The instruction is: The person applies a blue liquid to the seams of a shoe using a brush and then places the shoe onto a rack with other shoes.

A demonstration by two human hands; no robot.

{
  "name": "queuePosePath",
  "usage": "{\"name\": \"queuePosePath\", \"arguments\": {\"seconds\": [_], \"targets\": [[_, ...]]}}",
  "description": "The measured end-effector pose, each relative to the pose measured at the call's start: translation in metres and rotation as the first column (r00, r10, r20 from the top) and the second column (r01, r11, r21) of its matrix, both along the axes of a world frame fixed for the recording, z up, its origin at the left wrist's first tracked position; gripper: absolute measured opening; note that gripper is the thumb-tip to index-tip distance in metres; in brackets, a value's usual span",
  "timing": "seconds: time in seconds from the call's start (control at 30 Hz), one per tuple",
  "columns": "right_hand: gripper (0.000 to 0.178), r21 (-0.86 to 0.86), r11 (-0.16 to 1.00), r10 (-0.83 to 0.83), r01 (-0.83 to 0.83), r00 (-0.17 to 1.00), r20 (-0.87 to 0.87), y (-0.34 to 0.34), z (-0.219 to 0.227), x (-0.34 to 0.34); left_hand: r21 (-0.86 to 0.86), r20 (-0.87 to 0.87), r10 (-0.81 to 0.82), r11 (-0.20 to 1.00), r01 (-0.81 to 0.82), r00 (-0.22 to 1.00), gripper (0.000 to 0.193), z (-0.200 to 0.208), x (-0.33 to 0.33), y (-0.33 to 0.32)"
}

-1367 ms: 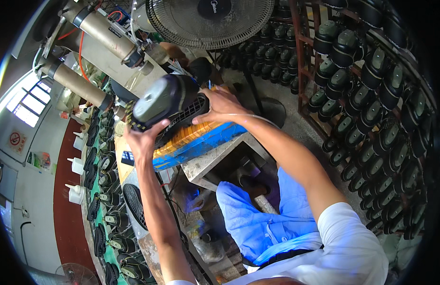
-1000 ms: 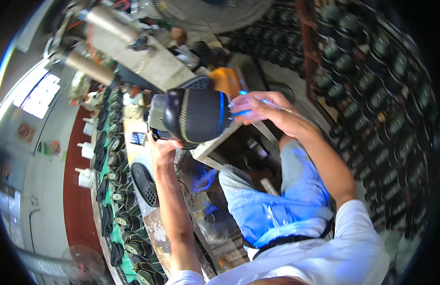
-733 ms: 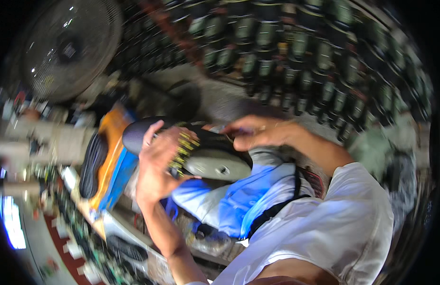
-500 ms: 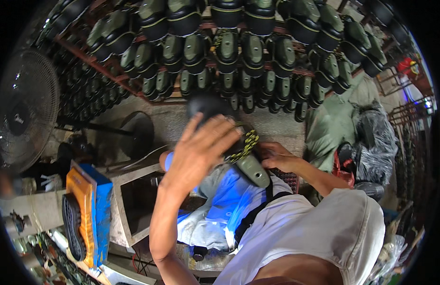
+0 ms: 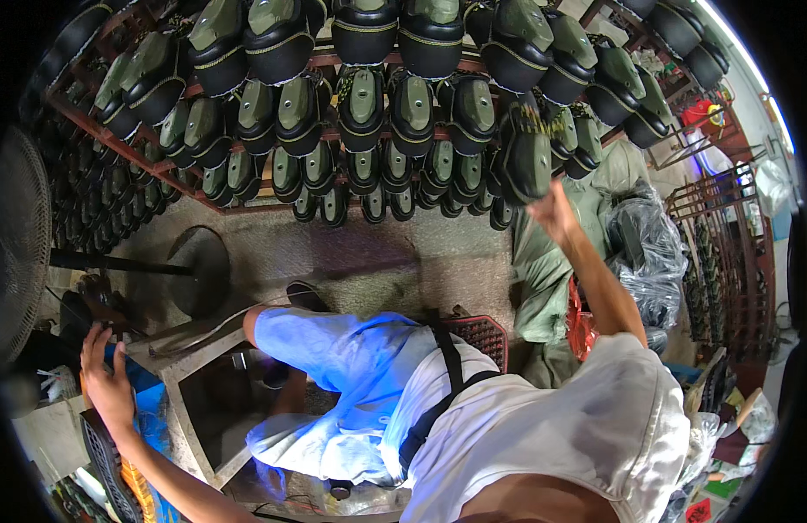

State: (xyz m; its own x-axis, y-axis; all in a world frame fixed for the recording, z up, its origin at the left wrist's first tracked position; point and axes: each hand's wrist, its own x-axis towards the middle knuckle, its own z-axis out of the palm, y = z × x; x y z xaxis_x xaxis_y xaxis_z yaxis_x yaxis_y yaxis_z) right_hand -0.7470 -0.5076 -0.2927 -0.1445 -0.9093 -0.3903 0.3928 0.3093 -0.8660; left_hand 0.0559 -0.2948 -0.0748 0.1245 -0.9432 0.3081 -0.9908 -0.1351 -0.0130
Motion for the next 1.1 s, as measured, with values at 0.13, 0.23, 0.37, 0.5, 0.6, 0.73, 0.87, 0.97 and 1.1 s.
{"name": "queuePosePath", "arguments": {"seconds": [0.13, 0.23, 0.37, 0.5, 0.6, 0.73, 0.87, 0.97, 1.1], "targets": [[0.085, -0.078, 0.995, 0.076, -0.062, 0.979, 0.191, -0.081, 0.006, 0.020, 0.103, -0.220, 0.080, 0.993, -0.059, 0.972, 0.032, 0.006, -0.006, -0.002], [0.111, 0.150, 0.976, -0.164, 0.155, 0.985, 0.049, -0.032, -0.042, -0.001, 0.088, -0.190, 0.083, 0.994, -0.067, 0.978, 0.033, 0.004, 0.001, 0.006], [0.089, -0.212, 0.813, -0.573, 0.543, 0.678, -0.461, -0.016, -0.044, -0.069, 0.093, -0.258, 0.159, 0.986, -0.139, 0.953, 0.034, 0.005, -0.002, 0.006], [0.065, -0.361, 0.861, -0.504, 0.359, 0.498, -0.706, -0.060, 0.005, -0.098, 0.190, -0.134, 0.234, 0.960, -0.206, 0.963, 0.038, 0.007, -0.008, 0.003], [0.064, -0.490, 0.816, -0.560, 0.308, 0.634, -0.533, -0.076, 0.001, -0.092, 0.159, -0.130, 0.220, 0.967, -0.198, 0.967, 0.038, 0.006, -0.007, 0.000], [0.069, -0.338, 0.879, -0.397, 0.336, 0.124, -0.909, -0.071, 0.011, -0.113, 0.105, -0.112, 0.186, 0.979, -0.174, 0.976, 0.035, 0.006, -0.010, 0.002], [0.070, -0.315, 0.844, -0.410, 0.435, 0.142, -0.901, 0.015, 0.027, -0.075, 0.080, -0.138, 0.143, 0.988, -0.132, 0.980, 0.031, 0.007, -0.010, 0.002], [0.065, -0.267, 0.823, -0.508, 0.501, 0.438, -0.742, 0.097, 0.025, -0.046, 0.044, -0.146, 0.136, 0.990, -0.131, 0.980, 0.031, -0.003, -0.001, 0.005], [0.065, -0.197, 0.862, -0.479, 0.467, 0.623, -0.618, 0.175, -0.014, -0.043, -0.077, -0.010, 0.034, 0.996, -0.034, 0.999, 0.027, -0.001, -0.010, -0.001]]}}
